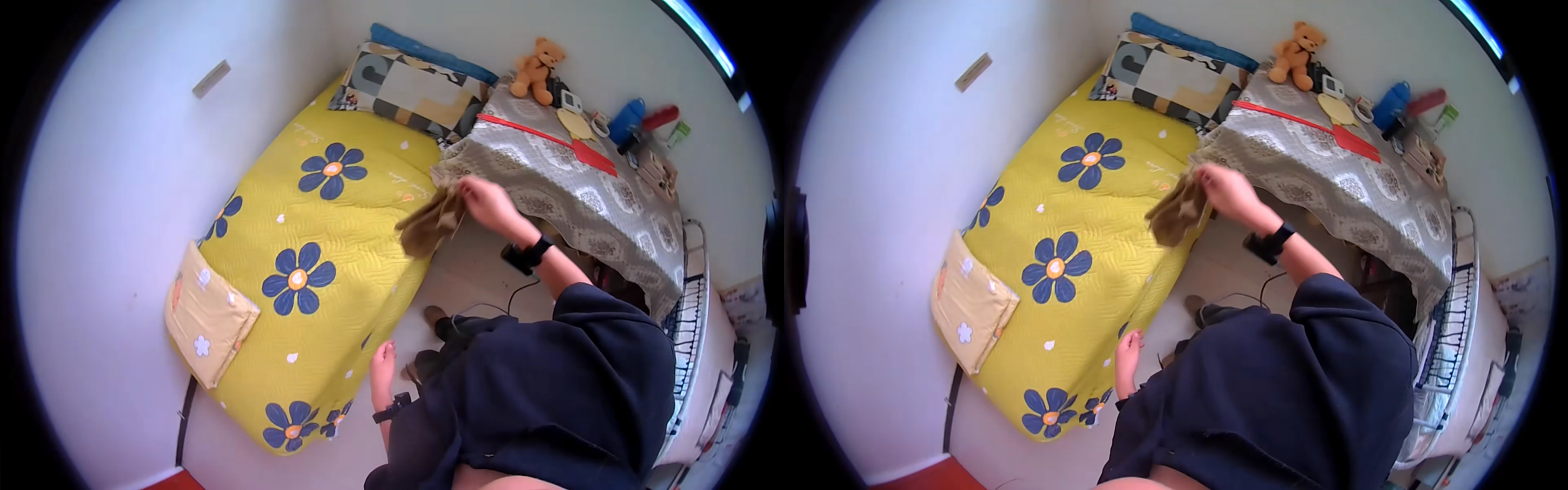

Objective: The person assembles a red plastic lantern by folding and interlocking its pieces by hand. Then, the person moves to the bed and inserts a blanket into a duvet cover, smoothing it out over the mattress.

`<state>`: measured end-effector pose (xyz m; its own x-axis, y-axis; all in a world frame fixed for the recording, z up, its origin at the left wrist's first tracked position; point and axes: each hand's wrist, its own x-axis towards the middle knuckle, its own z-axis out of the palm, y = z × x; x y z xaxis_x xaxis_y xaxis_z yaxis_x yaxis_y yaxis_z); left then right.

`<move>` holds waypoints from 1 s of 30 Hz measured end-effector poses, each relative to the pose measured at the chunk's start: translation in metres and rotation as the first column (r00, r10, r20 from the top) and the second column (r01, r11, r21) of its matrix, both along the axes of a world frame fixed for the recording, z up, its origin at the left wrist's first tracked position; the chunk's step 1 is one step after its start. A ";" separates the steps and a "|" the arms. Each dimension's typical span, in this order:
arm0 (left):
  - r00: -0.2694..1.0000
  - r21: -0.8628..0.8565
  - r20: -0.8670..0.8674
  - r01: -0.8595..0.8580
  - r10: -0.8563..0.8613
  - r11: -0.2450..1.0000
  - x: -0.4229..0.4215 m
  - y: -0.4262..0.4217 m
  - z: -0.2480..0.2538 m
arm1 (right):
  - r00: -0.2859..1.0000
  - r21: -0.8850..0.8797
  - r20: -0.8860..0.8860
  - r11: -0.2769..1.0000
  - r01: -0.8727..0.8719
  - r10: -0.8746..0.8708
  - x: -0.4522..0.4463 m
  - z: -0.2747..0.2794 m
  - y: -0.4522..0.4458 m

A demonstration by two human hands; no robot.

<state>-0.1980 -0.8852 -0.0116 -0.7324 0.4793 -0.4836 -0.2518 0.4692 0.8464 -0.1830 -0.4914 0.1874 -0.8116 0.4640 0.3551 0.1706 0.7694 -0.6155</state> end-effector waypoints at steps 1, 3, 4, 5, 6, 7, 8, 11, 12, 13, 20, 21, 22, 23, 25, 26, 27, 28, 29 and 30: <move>1.000 -0.002 0.002 0.018 -0.018 1.000 -0.005 0.005 0.006 | 0.987 -0.038 -0.095 0.991 0.129 -0.132 0.011 0.019 0.028; 0.903 -0.316 -0.184 0.321 -0.389 0.893 -0.013 0.013 0.017 | 0.921 0.019 -0.211 0.941 0.338 -0.327 0.039 0.054 0.085; 0.902 -0.321 -0.178 0.324 -0.393 0.890 -0.014 0.020 0.016 | 0.884 0.126 -0.260 0.894 0.431 -0.389 0.053 0.060 0.119; 0.917 -0.300 -0.192 0.285 -0.350 0.911 -0.016 0.026 0.013 | 0.834 0.137 -0.300 0.844 0.519 -0.464 0.068 0.070 0.146; 0.930 -0.276 -0.209 0.240 -0.302 0.931 -0.018 0.035 0.012 | 0.794 0.103 -0.342 0.820 0.563 -0.502 0.082 0.077 0.167; 0.931 -0.277 -0.208 0.237 -0.299 0.931 -0.019 0.047 0.015 | 0.753 0.069 -0.382 0.796 0.601 -0.536 0.095 0.082 0.189; 0.941 -0.266 -0.180 0.233 -0.286 0.935 -0.019 0.058 0.020 | 0.725 0.078 -0.386 0.762 0.642 -0.571 0.107 0.079 0.212; 0.931 -0.272 -0.154 0.281 -0.330 0.920 -0.025 0.080 0.014 | 0.684 0.078 -0.347 0.707 0.703 -0.641 0.135 0.057 0.267; 0.909 -0.286 -0.157 0.332 -0.385 0.899 -0.027 0.085 0.009 | 0.653 0.160 -0.256 0.635 0.756 -0.713 0.142 0.047 0.283; 0.921 -0.289 -0.157 0.302 -0.356 0.908 -0.027 0.091 0.006 | 0.618 0.251 -0.169 0.573 0.780 -0.768 0.146 0.035 0.301; 0.907 -0.432 -0.034 0.365 -0.419 0.825 -0.058 0.109 0.040 | 0.611 0.341 0.552 0.822 0.456 -0.568 0.206 -0.169 0.429; 0.893 -0.465 -0.107 0.343 -0.436 0.816 -0.061 0.105 0.036 | 0.550 0.388 0.622 0.830 0.402 -0.557 0.183 -0.175 0.406; 0.899 -0.465 -0.151 0.303 -0.411 0.832 -0.062 0.096 0.023 | 0.732 0.290 0.415 0.842 0.456 -0.540 0.166 -0.188 0.363; 0.907 -0.459 -0.156 0.284 -0.391 0.842 -0.065 0.090 0.019 | 0.757 0.255 0.419 0.865 0.433 -0.502 0.129 -0.176 0.311; 0.924 -0.427 -0.104 0.293 -0.369 0.855 -0.074 0.077 0.014 | 0.826 0.247 0.390 0.910 0.331 -0.407 0.087 -0.221 0.238; 0.926 -0.427 -0.070 0.309 -0.372 0.850 -0.080 0.071 0.015 | 0.839 0.152 0.478 0.965 0.213 -0.260 0.060 -0.223 0.192; 0.937 -0.425 -0.059 0.288 -0.344 0.858 -0.086 0.061 0.012 | 0.834 0.094 0.520 0.983 0.157 -0.183 0.034 -0.228 0.145; 0.925 -0.410 -0.057 0.321 -0.376 0.854 -0.095 0.050 0.008 | 0.786 0.066 0.616 0.998 0.022 -0.058 0.012 -0.248 0.111; 0.910 -0.395 -0.057 0.358 -0.412 0.846 -0.104 0.038 0.002 | 0.751 0.025 0.658 0.996 -0.088 0.050 -0.010 -0.239 0.065; 0.916 -0.394 -0.048 0.348 -0.397 0.851 -0.113 0.024 -0.004 | 0.734 -0.019 0.665 0.985 -0.171 0.140 -0.032 -0.223 0.021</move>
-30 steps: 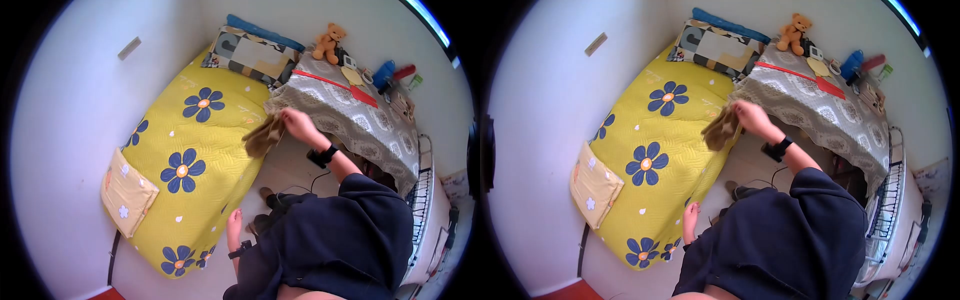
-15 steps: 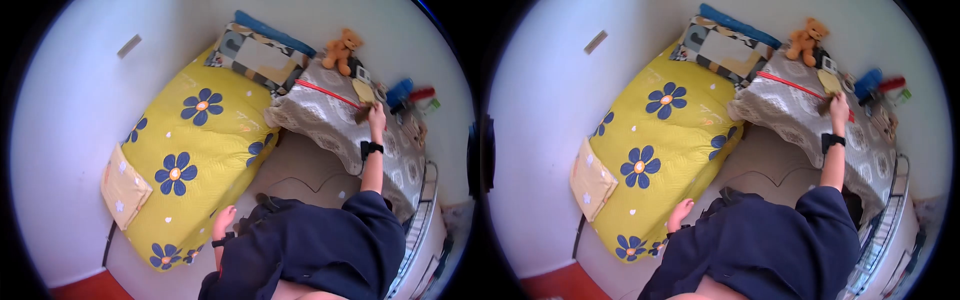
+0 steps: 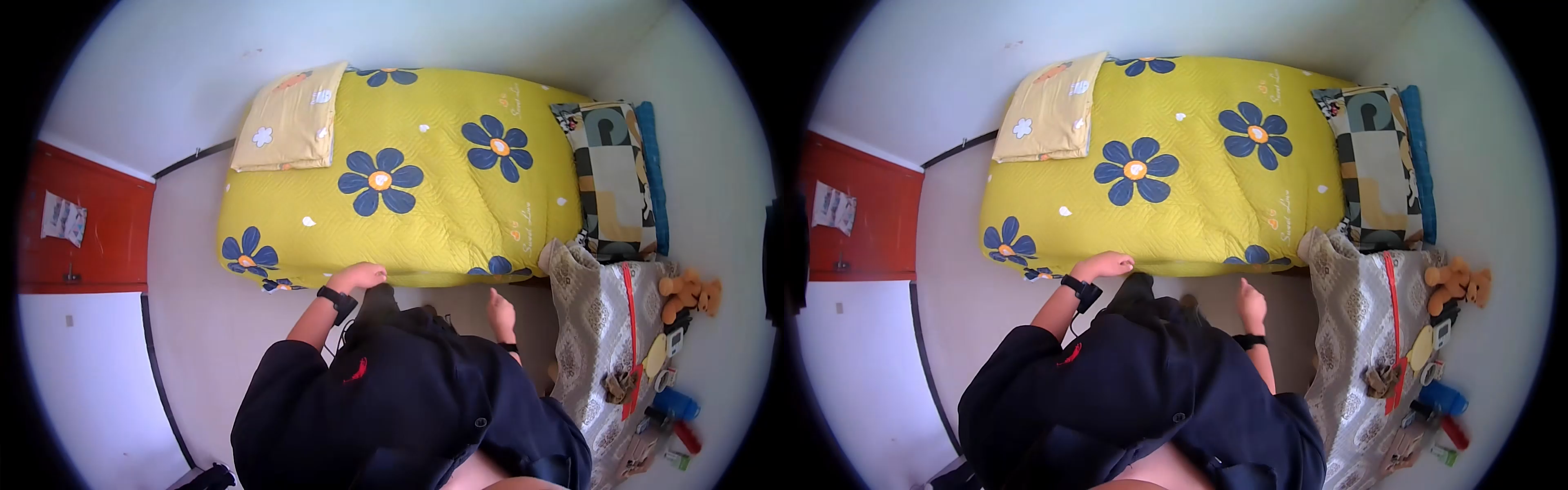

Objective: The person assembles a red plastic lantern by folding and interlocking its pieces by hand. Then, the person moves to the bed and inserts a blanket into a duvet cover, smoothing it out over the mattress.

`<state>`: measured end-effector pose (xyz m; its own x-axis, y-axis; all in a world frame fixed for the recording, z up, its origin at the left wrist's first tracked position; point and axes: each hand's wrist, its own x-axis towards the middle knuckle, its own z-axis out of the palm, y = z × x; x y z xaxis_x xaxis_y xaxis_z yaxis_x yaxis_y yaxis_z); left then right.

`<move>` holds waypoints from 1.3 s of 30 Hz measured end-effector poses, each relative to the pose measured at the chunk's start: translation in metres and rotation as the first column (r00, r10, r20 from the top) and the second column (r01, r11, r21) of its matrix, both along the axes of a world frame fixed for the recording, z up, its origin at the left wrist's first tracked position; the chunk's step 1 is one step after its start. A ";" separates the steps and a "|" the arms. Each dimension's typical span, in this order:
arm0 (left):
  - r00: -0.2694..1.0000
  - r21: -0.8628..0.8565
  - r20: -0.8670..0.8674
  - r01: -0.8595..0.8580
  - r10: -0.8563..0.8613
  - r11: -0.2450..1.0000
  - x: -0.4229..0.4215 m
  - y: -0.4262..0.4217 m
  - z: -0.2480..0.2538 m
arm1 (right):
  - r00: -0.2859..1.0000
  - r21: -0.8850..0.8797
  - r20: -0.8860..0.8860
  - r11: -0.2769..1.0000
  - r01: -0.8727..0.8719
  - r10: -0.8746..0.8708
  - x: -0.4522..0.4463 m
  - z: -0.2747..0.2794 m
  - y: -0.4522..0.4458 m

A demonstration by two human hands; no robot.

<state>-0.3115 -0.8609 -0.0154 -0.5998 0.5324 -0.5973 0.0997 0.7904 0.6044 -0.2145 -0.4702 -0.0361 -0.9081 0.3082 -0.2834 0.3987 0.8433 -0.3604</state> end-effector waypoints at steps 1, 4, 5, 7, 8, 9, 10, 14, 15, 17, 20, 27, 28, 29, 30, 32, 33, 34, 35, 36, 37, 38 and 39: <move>0.999 0.006 0.033 -0.020 0.020 1.000 -0.012 -0.017 -0.005 | 0.997 -0.044 0.011 0.996 -0.080 0.081 -0.017 0.010 -0.032; 0.975 -0.002 0.161 -0.154 0.152 0.988 -0.058 -0.072 -0.007 | 0.951 -0.043 0.063 0.953 -0.300 0.302 -0.058 -0.015 -0.087; 0.932 -0.014 0.258 -0.259 0.253 0.966 -0.078 -0.092 -0.006 | 0.949 -0.045 0.056 0.951 -0.307 0.309 -0.071 -0.019 -0.102; 0.974 -0.021 0.089 -0.207 0.208 0.978 -0.118 -0.140 -0.028 | 0.943 -0.116 -0.072 0.936 -0.331 0.325 -0.080 -0.030 -0.110; 0.942 -0.054 -0.045 -0.335 0.333 0.941 -0.138 -0.161 -0.037 | 0.933 -0.090 -0.058 0.929 -0.360 0.356 -0.081 -0.047 -0.106; 0.879 -0.062 -0.179 -0.459 0.443 0.886 -0.157 -0.175 -0.042 | 0.922 -0.059 -0.041 0.920 -0.387 0.385 -0.076 -0.070 -0.094; 0.877 -0.046 -0.179 -0.460 0.446 0.887 -0.177 -0.182 -0.032 | 0.886 0.014 -0.007 0.885 -0.464 0.465 -0.065 -0.097 -0.073; 0.593 -0.222 -0.706 -0.705 0.388 0.673 -0.251 -0.216 -0.041 | 0.873 -0.182 0.474 0.957 0.226 -0.117 -0.057 -0.064 -0.071; 0.514 -0.106 -0.768 -0.692 0.383 0.714 -0.265 -0.227 -0.060 | 0.897 -0.166 0.431 0.968 0.185 -0.098 -0.038 -0.080 -0.053; 0.553 -0.147 -0.738 -0.691 0.387 0.708 -0.288 -0.233 -0.084 | 0.866 -0.159 0.494 0.971 0.178 -0.078 -0.030 -0.053 -0.054; 0.702 -0.350 -0.651 -0.614 0.288 0.707 -0.314 -0.236 -0.127 | 0.829 -0.247 0.559 0.952 0.180 -0.012 -0.028 -0.021 -0.065; 0.820 -0.406 -0.476 -0.525 0.317 0.748 -0.356 -0.236 -0.152 | 0.834 -0.265 0.548 0.959 0.104 0.061 -0.074 0.010 -0.111; 0.767 -0.354 -0.577 -0.544 0.280 0.761 -0.356 -0.239 -0.167 | 0.846 -0.301 0.516 0.953 0.029 0.138 -0.083 0.010 -0.114; 0.769 -0.356 -0.577 -0.540 0.275 0.763 -0.359 -0.240 -0.166 | 0.850 -0.335 0.481 0.941 -0.047 0.214 -0.089 0.010 -0.117; 0.772 -0.334 -0.562 -0.540 0.297 0.773 -0.366 -0.242 -0.165 | 0.851 -0.338 0.480 0.940 -0.044 0.212 -0.095 0.008 -0.121; 0.771 -0.310 -0.551 -0.543 0.318 0.780 -0.372 -0.240 -0.160 | 0.872 -0.304 0.411 0.942 -0.144 0.266 -0.112 0.006 -0.125; 0.648 -0.132 -0.588 -0.668 0.485 0.733 -0.373 -0.235 -0.156 | 0.875 -0.309 0.404 0.940 -0.144 0.267 -0.123 0.009 -0.128; 0.503 0.049 -0.589 -0.759 0.632 0.649 -0.372 -0.231 -0.151 | 0.890 -0.305 0.366 0.939 -0.160 0.271 -0.131 0.012 -0.134; 0.339 0.309 -0.558 -0.762 0.758 0.569 -0.365 -0.221 -0.119 | 0.904 -0.305 0.323 0.935 -0.181 0.280 -0.144 0.014 -0.143; 0.265 0.413 -0.512 -0.758 0.817 0.505 -0.362 -0.213 -0.095 | 0.920 -0.346 0.304 0.928 -0.134 0.246 -0.158 0.017 -0.152; 0.193 0.512 -0.459 -0.740 0.867 0.436 -0.361 -0.208 -0.072 | 0.935 -0.390 0.284 0.916 -0.089 0.212 -0.175 0.020 -0.165; 0.180 0.514 -0.483 -0.734 0.857 0.444 -0.361 -0.207 -0.040 | 0.928 -0.517 0.334 0.855 0.037 0.162 -0.197 0.024 -0.177; 0.197 0.554 -0.451 -0.703 0.871 0.446 -0.356 -0.205 -0.009 | 0.931 -0.640 0.335 0.759 0.115 0.141 -0.217 0.022 -0.187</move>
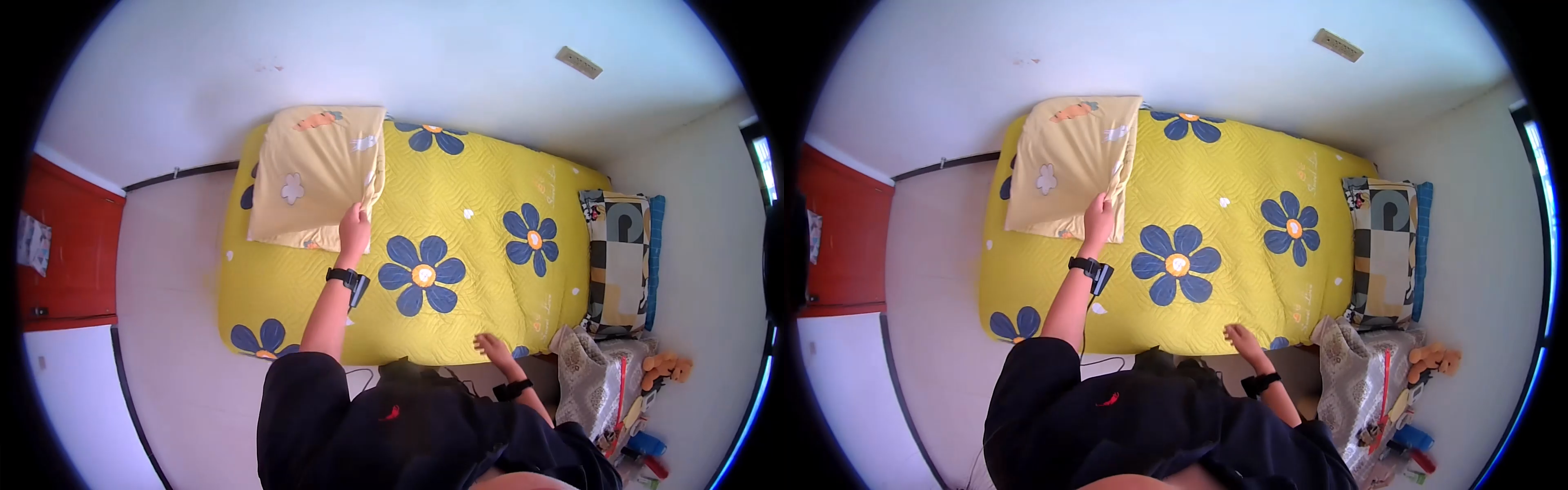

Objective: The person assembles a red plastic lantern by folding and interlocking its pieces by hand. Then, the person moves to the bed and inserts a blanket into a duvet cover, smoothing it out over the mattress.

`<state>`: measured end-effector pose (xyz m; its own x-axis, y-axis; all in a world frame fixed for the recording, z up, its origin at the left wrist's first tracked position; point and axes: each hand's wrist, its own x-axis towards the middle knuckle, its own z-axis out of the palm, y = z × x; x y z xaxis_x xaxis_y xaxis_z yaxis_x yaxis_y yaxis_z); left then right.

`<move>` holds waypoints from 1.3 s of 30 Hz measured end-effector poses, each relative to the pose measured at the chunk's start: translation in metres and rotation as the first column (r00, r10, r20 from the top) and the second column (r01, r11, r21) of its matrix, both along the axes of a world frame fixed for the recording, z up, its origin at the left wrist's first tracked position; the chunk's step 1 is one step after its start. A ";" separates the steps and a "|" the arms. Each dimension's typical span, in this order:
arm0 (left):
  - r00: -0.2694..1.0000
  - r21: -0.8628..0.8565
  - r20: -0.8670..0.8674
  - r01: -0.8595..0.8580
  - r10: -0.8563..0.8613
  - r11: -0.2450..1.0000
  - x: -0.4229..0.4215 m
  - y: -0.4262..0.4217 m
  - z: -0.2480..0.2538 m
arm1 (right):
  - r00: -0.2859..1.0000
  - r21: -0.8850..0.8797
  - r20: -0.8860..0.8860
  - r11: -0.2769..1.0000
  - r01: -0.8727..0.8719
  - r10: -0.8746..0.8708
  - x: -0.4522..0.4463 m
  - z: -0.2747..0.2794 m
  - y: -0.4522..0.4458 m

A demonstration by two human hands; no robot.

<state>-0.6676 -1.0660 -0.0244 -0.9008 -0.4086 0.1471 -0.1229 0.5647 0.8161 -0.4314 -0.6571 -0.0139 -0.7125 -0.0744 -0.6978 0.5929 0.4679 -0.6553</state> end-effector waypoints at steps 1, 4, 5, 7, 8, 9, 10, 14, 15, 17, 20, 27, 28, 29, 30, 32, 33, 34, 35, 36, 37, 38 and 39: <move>0.999 0.045 -0.025 0.036 -0.035 0.998 0.007 0.002 0.029 | 0.995 -0.155 0.030 0.983 0.098 -0.095 -0.023 0.000 -0.013; 0.990 -0.005 -0.047 0.136 -0.137 0.991 0.032 0.014 0.090 | 0.968 -0.668 0.119 0.704 0.243 -0.222 -0.089 0.047 -0.063; 0.977 0.029 -0.066 0.207 -0.205 0.978 0.048 0.027 0.111 | 0.952 -0.731 0.216 0.611 0.304 -0.216 -0.109 0.066 -0.080; 0.932 0.078 -0.039 0.362 -0.360 0.929 0.097 0.063 0.149 | 0.860 -0.779 0.498 0.379 0.500 -0.111 -0.141 0.098 -0.105; 0.896 0.101 0.007 0.441 -0.444 0.892 0.120 0.083 0.159 | 0.862 -0.781 0.499 0.384 0.492 -0.091 -0.150 0.107 -0.117; 0.861 0.068 -0.072 0.509 -0.504 0.858 0.145 0.104 0.151 | 0.889 -0.828 0.455 0.340 0.447 -0.061 -0.154 0.113 -0.128; 0.814 0.030 -0.142 0.572 -0.563 0.820 0.168 0.122 0.143 | 0.910 -0.867 0.414 0.291 0.405 -0.035 -0.156 0.115 -0.133; 0.687 0.439 0.169 0.590 -0.707 0.678 0.226 0.143 0.140 | 0.964 -0.709 0.266 0.678 0.194 0.002 -0.129 0.056 -0.111; 0.735 0.695 0.138 0.405 -0.664 0.593 0.236 0.138 0.107 | 0.972 -0.607 0.214 0.765 0.213 -0.101 -0.114 0.075 -0.106; 0.729 0.837 0.273 0.141 -0.628 0.528 0.249 0.125 0.060 | 0.984 -0.351 0.019 0.921 0.171 -0.175 -0.105 0.092 -0.089; 0.792 0.928 0.360 -0.358 -0.494 0.102 0.255 0.127 0.020 | 0.941 -0.421 -0.327 0.904 -0.066 -0.083 -0.089 0.169 -0.059; 0.959 0.989 -0.043 0.081 0.281 -0.127 0.172 0.171 -0.044 | 0.784 -0.753 -0.480 0.644 -0.137 -0.394 0.007 0.367 0.045; 0.964 0.989 -0.051 0.085 0.260 -0.121 0.163 0.174 -0.043 | 0.729 -0.742 -0.538 0.648 -0.172 -0.423 0.017 0.371 0.066; 0.960 0.988 -0.025 0.066 0.277 -0.139 0.155 0.179 -0.042 | 0.671 -0.705 -0.601 0.684 -0.189 -0.434 0.027 0.372 0.086; 0.955 0.985 0.002 0.048 0.296 -0.163 0.146 0.189 -0.040 | 0.619 -0.669 -0.648 0.720 -0.184 -0.444 0.037 0.375 0.104; 0.958 0.989 -0.079 0.109 0.275 -0.096 0.136 0.206 0.010 | 0.519 -0.580 -0.733 0.802 -0.141 -0.440 0.058 0.378 0.136; 0.971 0.977 -0.123 0.155 0.206 -0.148 0.135 0.205 0.014 | 0.469 -0.529 -0.773 0.842 -0.105 -0.427 0.067 0.381 0.149; 0.975 0.960 -0.173 0.198 0.140 -0.199 0.132 0.199 0.016 | 0.423 -0.479 -0.808 0.875 -0.066 -0.410 0.075 0.384 0.161; 0.975 0.959 -0.180 0.203 0.128 -0.197 0.125 0.188 0.017 | 0.376 -0.428 -0.841 0.903 -0.022 -0.389 0.080 0.388 0.172; 0.991 0.975 -0.137 0.136 0.003 -0.173 0.117 0.172 0.016 | 0.333 -0.376 -0.870 0.926 0.031 -0.364 0.081 0.391 0.182; 0.989 0.988 -0.089 0.073 -0.114 -0.139 0.108 0.153 0.017 | 0.298 -0.322 -0.895 0.943 0.083 -0.332 0.079 0.395 0.192; 0.980 0.990 -0.142 0.140 -0.138 -0.022 0.096 0.128 0.022 | 0.280 -0.253 -0.917 0.957 0.140 -0.284 0.067 0.396 0.203; 0.967 0.973 -0.193 0.210 -0.169 0.093 0.080 0.103 0.030 | 0.285 -0.179 -0.932 0.967 0.182 -0.226 0.049 0.394 0.216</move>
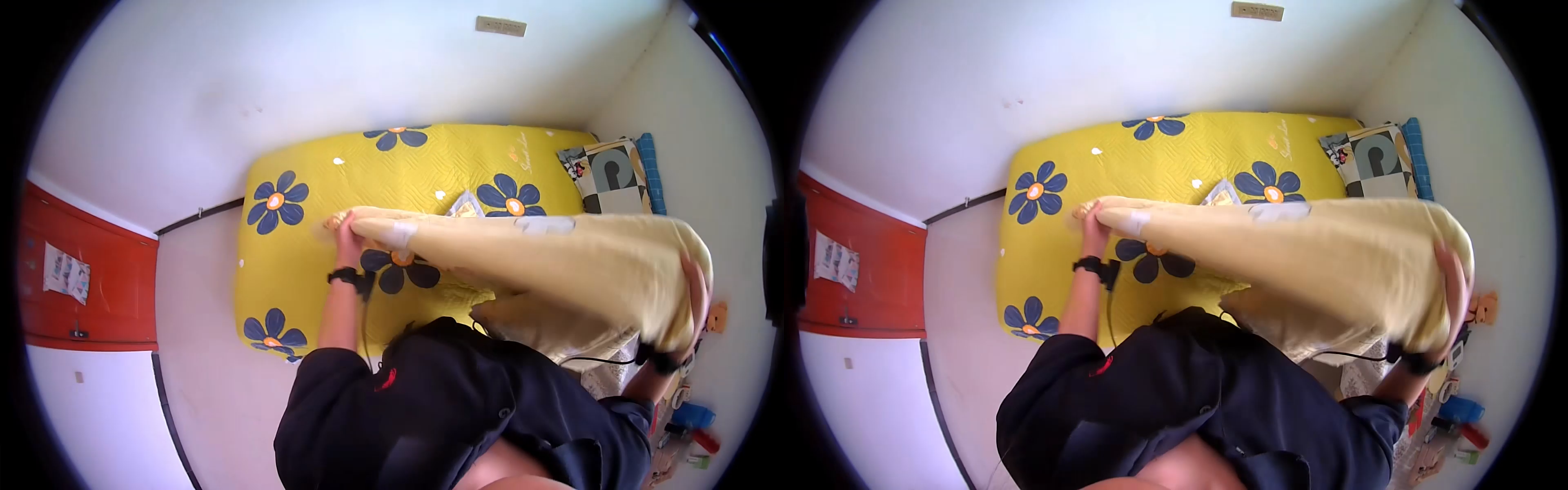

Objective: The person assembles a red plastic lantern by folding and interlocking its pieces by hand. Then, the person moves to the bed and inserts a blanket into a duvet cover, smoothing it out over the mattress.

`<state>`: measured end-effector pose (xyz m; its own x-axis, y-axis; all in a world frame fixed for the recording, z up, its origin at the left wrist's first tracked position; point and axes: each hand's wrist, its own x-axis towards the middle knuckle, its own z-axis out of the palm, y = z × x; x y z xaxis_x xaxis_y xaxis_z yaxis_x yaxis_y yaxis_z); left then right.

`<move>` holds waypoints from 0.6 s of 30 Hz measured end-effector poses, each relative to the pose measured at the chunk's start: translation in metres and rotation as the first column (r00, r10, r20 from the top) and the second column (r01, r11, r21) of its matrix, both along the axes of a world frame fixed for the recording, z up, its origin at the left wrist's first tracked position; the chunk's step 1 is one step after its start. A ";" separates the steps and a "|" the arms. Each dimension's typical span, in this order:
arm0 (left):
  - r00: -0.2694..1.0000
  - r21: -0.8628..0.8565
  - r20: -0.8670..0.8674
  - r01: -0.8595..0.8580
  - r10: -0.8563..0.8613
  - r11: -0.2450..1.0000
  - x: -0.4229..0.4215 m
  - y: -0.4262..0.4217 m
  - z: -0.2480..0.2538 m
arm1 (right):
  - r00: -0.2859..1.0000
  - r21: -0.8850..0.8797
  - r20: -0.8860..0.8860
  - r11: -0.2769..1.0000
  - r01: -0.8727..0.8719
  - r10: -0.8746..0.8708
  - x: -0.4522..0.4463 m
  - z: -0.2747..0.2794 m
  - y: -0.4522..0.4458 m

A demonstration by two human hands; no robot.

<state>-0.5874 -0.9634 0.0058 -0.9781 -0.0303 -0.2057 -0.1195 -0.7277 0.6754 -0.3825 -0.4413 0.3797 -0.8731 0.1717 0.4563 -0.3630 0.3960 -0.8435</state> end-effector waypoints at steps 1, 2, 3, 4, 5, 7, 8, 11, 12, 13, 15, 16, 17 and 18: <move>0.995 -0.087 0.021 -0.092 0.094 0.992 -0.021 -0.017 0.014 | 1.000 0.077 0.017 0.997 -0.005 0.004 -0.023 -0.008 0.018; 0.981 -0.171 0.031 -0.182 0.190 0.968 -0.044 -0.027 0.036 | 0.996 0.123 0.046 0.989 -0.087 0.082 -0.059 -0.027 0.050; 0.959 -0.168 -0.144 -0.267 0.244 0.949 -0.061 -0.029 0.070 | 0.984 0.165 0.078 0.971 -0.171 0.160 -0.095 -0.045 0.082; 0.953 -0.198 -0.224 -0.248 0.203 0.948 -0.080 -0.038 0.102 | 0.974 0.000 0.151 0.986 -0.169 0.167 -0.132 -0.051 0.093; 0.940 -0.227 -0.302 -0.234 0.161 0.945 -0.098 -0.045 0.136 | 0.962 -0.168 0.211 0.976 -0.140 0.174 -0.169 -0.056 0.103; 0.929 -0.172 -0.290 -0.286 0.229 0.943 -0.132 -0.066 0.205 | 0.944 -0.524 0.298 0.851 0.035 0.144 -0.235 -0.050 0.121; 0.914 -0.176 -0.265 -0.359 0.308 0.916 -0.142 -0.076 0.244 | 0.954 -0.501 0.298 0.853 0.148 0.010 -0.250 -0.028 0.102; 0.801 -0.204 -0.531 -0.439 0.278 0.875 -0.115 -0.103 0.337 | 0.981 -0.357 0.046 0.920 -0.160 0.188 -0.302 0.003 0.147; 0.743 -0.239 -0.621 -0.483 0.250 0.842 -0.101 -0.112 0.355 | 0.967 -0.285 -0.015 0.926 -0.247 0.253 -0.310 0.011 0.158; 0.698 -0.378 -0.701 -0.542 0.150 0.751 -0.110 -0.164 0.344 | 0.949 -0.328 0.032 0.900 -0.286 0.313 -0.319 0.012 0.168; 0.753 -0.198 -0.582 -0.496 0.306 0.845 -0.065 -0.159 0.359 | 0.897 -0.414 0.125 0.844 -0.341 0.424 -0.330 0.020 0.170; 0.726 -0.385 -0.632 -0.597 0.270 0.704 -0.038 -0.151 0.349 | 0.946 -0.488 0.146 0.853 -0.187 0.291 -0.323 0.001 0.151; 0.752 -0.253 -0.494 -0.605 0.437 0.755 -0.014 -0.127 0.344 | 0.972 -0.551 0.182 0.834 -0.027 0.152 -0.310 -0.014 0.123; 0.778 -0.242 -0.434 -0.586 0.454 0.774 -0.018 -0.178 0.295 | 0.935 -0.591 0.341 0.796 0.132 0.098 -0.280 -0.017 0.068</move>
<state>-0.6049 -1.1414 0.3013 -0.7899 -0.5585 0.2530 0.4859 -0.3186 0.8139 -0.6629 -0.3734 0.3622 -0.9439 0.3235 -0.0659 -0.0089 -0.2245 -0.9744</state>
